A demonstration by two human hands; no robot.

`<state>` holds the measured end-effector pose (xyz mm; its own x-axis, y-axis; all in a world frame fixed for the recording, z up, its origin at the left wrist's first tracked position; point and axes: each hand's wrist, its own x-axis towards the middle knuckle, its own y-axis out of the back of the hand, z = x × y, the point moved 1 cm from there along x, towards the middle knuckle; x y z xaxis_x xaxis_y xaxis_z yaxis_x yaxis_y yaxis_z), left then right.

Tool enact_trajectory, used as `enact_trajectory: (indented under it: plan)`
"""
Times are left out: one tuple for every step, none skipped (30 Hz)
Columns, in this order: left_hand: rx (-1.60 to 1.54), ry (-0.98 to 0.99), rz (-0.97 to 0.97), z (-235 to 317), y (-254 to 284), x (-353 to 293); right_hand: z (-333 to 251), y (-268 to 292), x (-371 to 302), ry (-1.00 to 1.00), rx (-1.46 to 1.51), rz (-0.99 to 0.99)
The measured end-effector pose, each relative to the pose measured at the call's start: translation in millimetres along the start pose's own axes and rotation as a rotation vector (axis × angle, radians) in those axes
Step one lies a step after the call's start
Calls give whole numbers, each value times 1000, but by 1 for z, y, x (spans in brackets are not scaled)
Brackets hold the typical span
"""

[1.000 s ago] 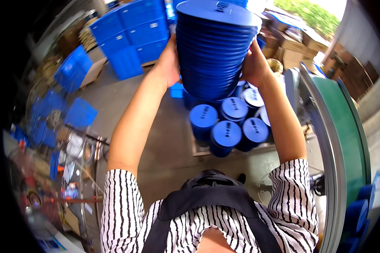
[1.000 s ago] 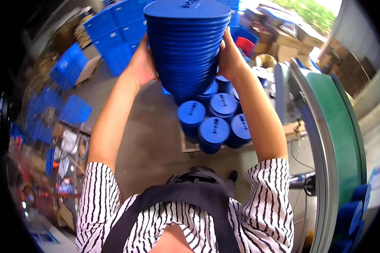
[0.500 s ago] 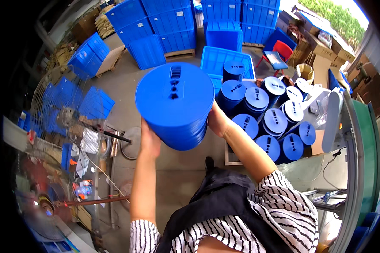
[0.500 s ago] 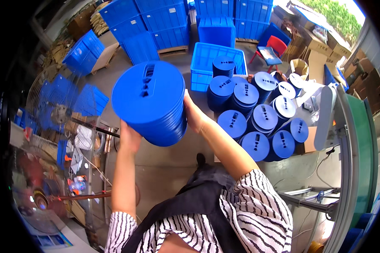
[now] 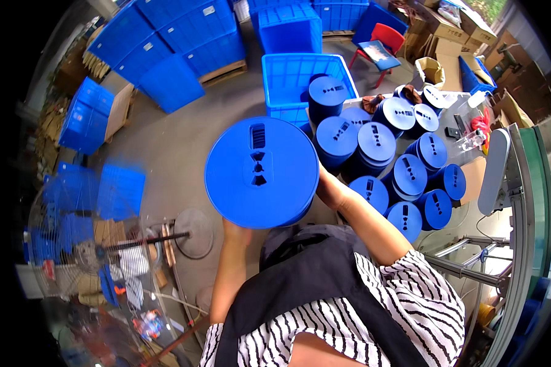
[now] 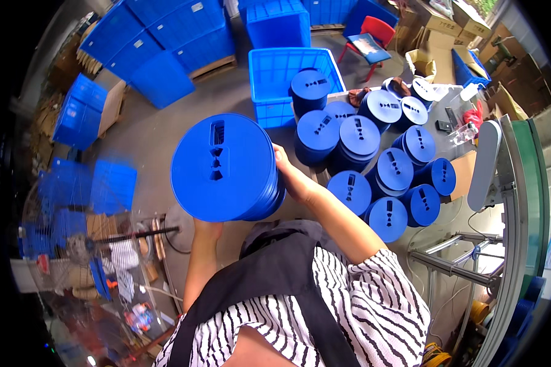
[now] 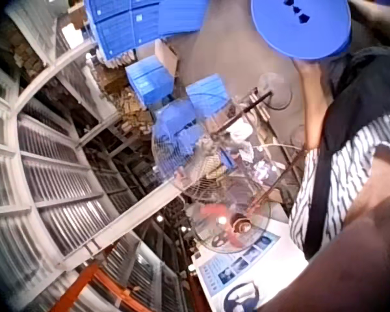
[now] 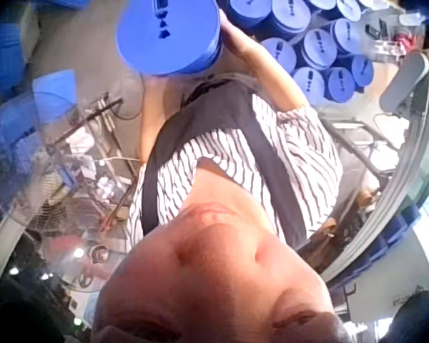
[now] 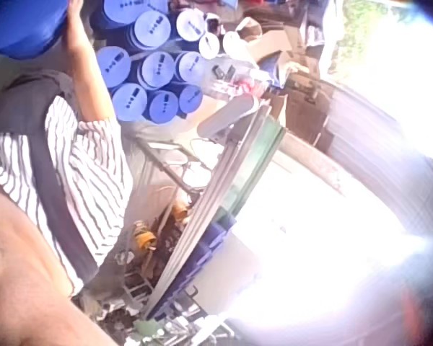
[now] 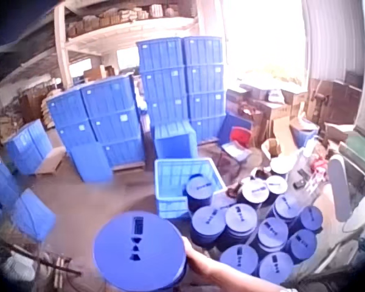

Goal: The person stacks blue plastic spools into a blue crate, places a cardboard sheet inside, and affixes a label to the crate. They then wipe the crate's exterior with a cloth and move it to a stack. The person repeats the process by loading more spools into another crate.

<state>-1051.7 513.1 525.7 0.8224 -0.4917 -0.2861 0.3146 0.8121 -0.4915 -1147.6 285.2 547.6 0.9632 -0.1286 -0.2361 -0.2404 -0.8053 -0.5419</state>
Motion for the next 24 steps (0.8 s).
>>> enact_trajectory:
  plan:
    - [7, 31, 3, 8, -6, 17, -3, 2, 9, 9, 16, 19]
    - [15, 62, 5, 13, -10, 36, -6, 5, 18, 19, 32, 39]
    - [19, 73, -38, 15, -7, 54, -10, 8, 29, 20, 48, 47]
    - [24, 85, -81, 15, -2, 73, -13, 9, 40, 23, 65, 88]
    - [28, 98, -124, 15, 2, 93, -18, 8, 51, 26, 84, 128]
    - [17, 126, -163, 19, 2, 113, -23, 7, 60, 28, 103, 184]
    - [5, 154, -201, 22, 1, 133, -20, 18, 75, 17, 101, 252]
    - [-6, 182, -239, 25, -1, 154, -17, 28, 82, 22, 179, 238]
    - [13, 153, -322, 28, -4, 175, -19, 32, 90, 48, 212, 291]
    - [31, 124, -405, 29, -8, 195, -21, 35, 99, 75, 245, 345]
    - [46, 95, -489, 31, -13, 216, -22, 35, 107, 105, 220, 418]
    - [45, 128, -553, 31, -25, 234, -32, 35, 113, 133, 184, 484]
    - [44, 163, -618, 32, -39, 252, -43, 39, 119, 160, 149, 552]
    - [42, 200, -682, 32, -56, 270, -55, 49, 123, 174, 141, 599]
    - [62, 292, -645, 34, -71, 286, -63, 56, 122, 184, 153, 647]
    - [82, 372, -605, 38, -90, 301, -75, 62, 127, 182, 176, 719]
    - [104, 451, -562, 43, -110, 315, -85, 67, 132, 177, 204, 793]
    - [90, 495, -620, 47, -136, 329, -95, 75, 135, 171, 226, 884]
    - [82, 498, -657, 39, -160, 346, -108, 97, 136, 235, 215, 878]
    - [73, 499, -692, 31, -183, 363, -121, 120, 138, 298, 202, 869]
    - [79, 522, -697, 23, -201, 381, -135, 134, 144, 319, 206, 873]
    - [68, 497, -744, 18, -224, 394, -148, 147, 146, 337, 214, 880]
    - [64, 508, -766, 8, -240, 411, -157, 178, 148, 316, 183, 866]
    - [66, 497, -790, 3, -261, 433, -180, 185, 158, 354, 194, 911]
